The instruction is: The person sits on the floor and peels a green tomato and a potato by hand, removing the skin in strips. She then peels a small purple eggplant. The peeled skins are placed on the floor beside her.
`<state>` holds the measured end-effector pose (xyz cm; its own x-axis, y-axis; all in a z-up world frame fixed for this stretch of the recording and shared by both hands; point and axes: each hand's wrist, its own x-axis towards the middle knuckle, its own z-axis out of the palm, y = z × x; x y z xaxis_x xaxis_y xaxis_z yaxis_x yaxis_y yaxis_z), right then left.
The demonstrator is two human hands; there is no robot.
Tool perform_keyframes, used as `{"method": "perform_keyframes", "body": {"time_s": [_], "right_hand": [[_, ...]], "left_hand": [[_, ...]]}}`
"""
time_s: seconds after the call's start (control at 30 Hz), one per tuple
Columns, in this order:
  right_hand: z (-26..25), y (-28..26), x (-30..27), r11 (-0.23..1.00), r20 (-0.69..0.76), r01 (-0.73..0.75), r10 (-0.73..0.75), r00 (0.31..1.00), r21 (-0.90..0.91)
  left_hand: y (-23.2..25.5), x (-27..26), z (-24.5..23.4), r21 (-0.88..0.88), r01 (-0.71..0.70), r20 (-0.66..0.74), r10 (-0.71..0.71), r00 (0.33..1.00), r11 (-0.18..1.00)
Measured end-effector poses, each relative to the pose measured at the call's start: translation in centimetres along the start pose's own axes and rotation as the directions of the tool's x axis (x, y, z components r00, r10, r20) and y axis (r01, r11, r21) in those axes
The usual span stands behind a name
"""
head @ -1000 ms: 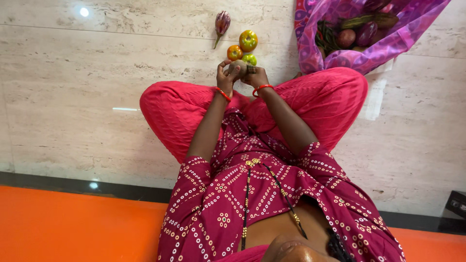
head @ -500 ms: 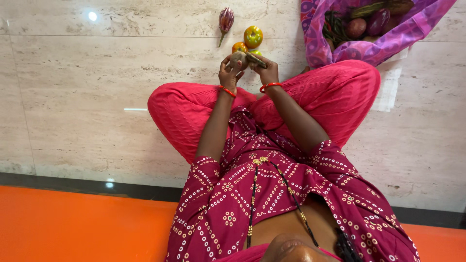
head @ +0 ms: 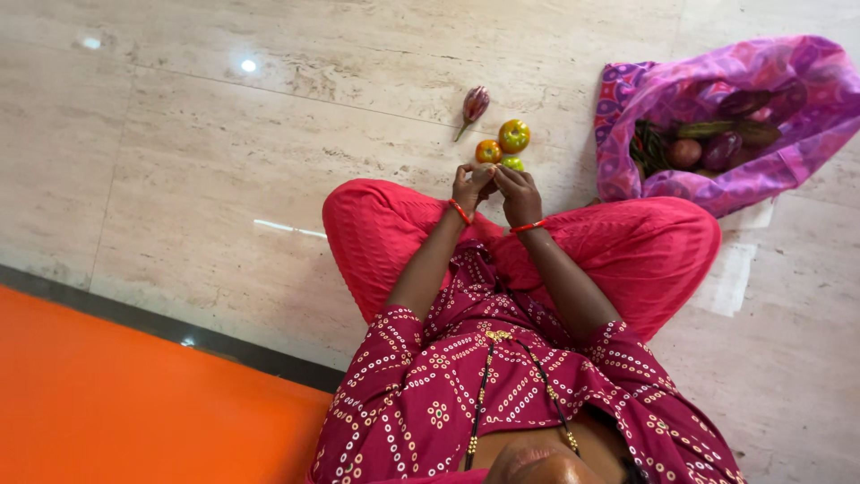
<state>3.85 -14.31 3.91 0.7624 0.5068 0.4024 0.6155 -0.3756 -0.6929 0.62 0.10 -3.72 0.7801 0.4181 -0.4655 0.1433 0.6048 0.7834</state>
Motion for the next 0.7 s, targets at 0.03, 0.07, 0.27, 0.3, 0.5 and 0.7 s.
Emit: {"method": "perform_keyframes", "body": {"time_s": [0.03,0.07,0.27,0.3,0.5,0.7], "right_hand": [[-0.2,0.2,-0.2,0.999,0.007,0.005,-0.005,1.0,-0.032],[-0.3,0.5,-0.3,0.998,0.014,0.01,-0.009,1.0,-0.063],[-0.3,1.4,0.2,0.971,0.069,-0.16,0.174,0.982,-0.176],[-0.3,1.5,0.2,0.975,0.069,-0.136,0.15,0.986,-0.177],[0.7,0.8,-0.8,0.991,0.053,-0.054,0.062,0.997,-0.126],[1.9,4.8,-0.6,0.971,0.07,-0.223,0.23,0.971,-0.088]], "left_hand": [[-0.1,-0.1,0.1,0.018,-0.01,0.021,0.009,1.0,1.0],[-0.2,-0.1,0.2,0.036,-0.019,0.042,0.018,0.999,0.999],[-0.3,-0.6,0.6,0.16,-0.075,0.113,0.057,0.992,0.984],[-0.3,-0.6,0.7,0.187,-0.045,0.116,0.024,0.993,0.981],[0.2,-0.3,0.3,0.12,-0.018,-0.007,0.019,1.0,0.993],[-0.8,-0.2,0.1,0.043,0.043,0.147,-0.049,0.988,0.998]]}}
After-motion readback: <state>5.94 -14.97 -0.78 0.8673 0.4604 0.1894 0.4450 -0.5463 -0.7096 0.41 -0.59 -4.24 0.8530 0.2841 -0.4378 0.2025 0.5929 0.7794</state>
